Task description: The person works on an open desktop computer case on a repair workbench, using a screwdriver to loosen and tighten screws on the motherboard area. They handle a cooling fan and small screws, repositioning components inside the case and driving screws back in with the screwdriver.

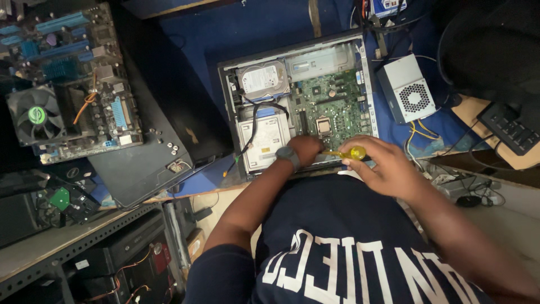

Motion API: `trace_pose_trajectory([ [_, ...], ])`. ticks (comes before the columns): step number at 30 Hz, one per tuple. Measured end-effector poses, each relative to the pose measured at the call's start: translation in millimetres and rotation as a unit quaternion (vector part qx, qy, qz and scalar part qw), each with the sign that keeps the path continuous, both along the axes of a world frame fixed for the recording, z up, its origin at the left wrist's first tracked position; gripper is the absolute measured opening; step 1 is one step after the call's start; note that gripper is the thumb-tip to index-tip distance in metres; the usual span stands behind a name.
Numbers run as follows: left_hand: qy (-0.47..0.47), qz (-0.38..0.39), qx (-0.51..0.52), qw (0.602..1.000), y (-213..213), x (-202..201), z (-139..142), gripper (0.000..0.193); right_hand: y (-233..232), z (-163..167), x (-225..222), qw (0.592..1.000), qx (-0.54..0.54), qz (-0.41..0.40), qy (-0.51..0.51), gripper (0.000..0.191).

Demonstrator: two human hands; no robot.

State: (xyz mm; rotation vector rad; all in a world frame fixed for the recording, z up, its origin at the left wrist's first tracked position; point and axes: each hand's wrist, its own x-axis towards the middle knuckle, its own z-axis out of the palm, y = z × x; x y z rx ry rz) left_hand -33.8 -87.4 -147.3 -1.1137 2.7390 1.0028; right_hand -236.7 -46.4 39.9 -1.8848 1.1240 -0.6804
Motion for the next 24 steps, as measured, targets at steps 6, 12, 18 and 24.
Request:
trace_pose_trajectory([
  [6,-0.014,0.007,-0.009,1.000,4,2,5,0.021,4,4,2,1.000,0.002,-0.005,0.013,0.024],
  [12,-0.019,0.004,-0.010,1.000,7,2,4,0.025,9,3,4,1.000,-0.016,-0.004,0.019,0.025],
  [18,0.180,0.044,-0.013,0.983,13,12,31,0.030,12,5,12,0.988,-0.109,-0.044,0.098,0.031],
  [24,0.298,0.150,-0.015,0.942,52,17,70,0.033,12,27,38,0.952,-0.168,-0.024,0.255,0.032],
])
